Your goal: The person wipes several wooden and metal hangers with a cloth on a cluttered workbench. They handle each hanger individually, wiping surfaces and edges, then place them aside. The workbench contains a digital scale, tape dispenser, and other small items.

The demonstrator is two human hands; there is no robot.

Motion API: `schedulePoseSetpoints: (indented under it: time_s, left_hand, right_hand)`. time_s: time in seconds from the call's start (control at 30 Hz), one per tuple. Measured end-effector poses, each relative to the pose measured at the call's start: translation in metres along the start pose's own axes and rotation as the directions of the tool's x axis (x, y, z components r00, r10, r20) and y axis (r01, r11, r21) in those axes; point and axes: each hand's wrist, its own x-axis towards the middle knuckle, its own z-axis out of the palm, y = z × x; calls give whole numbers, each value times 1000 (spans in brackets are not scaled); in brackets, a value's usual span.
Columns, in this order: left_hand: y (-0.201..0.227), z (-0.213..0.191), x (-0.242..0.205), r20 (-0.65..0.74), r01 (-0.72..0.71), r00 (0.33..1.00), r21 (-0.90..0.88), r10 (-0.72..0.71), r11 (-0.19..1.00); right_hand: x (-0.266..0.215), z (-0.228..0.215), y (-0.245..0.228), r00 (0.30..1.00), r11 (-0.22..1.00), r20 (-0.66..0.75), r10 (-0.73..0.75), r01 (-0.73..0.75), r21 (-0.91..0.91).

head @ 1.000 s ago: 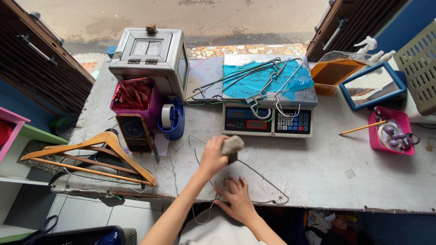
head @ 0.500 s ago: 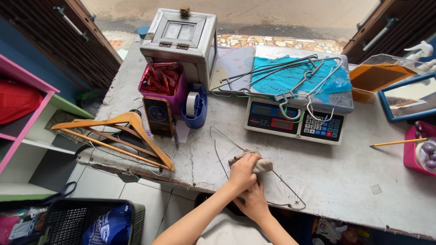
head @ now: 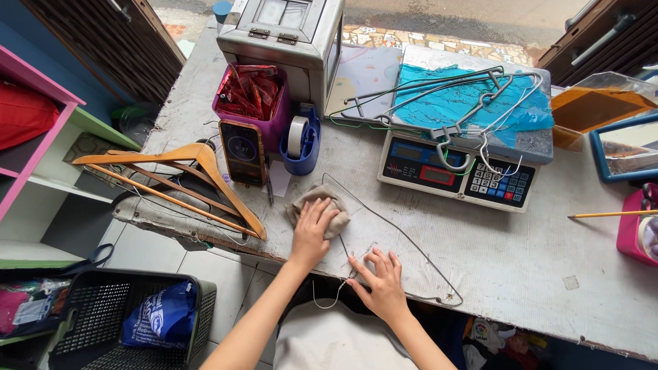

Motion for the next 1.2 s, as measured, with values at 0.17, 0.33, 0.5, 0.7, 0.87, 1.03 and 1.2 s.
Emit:
schedulePoseSetpoints:
  time_s: [0.17,0.33,0.5,0.7,0.87,1.03,1.2]
  left_hand:
    - [25,-3,-19,41,141,990,-208,-135,968]
    - [52,-28,-37,610,686,698,-421,-374,594]
    - [52,-43,-30,518,630,776,-664,-361,401]
    - [41,-62,-8,263,445,841,-833,-473,328]
    - [44,-57,-21,28,-66,996,-450,89,890]
    - [23,-39,-46,282,-313,873,-302,398,900]
    - [-12,-52,-64,379,-456,756,-280,533,845]
  right_hand:
    - [-6,5,2,1000,1000,5,3,-3,-29]
    - [-11,11,4,996,993,6,-91,91,-78]
    - [-7,4,2,987,990,-86,-138,134,-47]
    - [-9,5,-16,995,998,-100,28,-33,-47]
    - [1,22,-3,915,924,-139,378,-382,-3]
    - [8,34,12,929,944,-216,301,-322,-73]
    - [18,31,-1,917,942,-271,292,-326,-86]
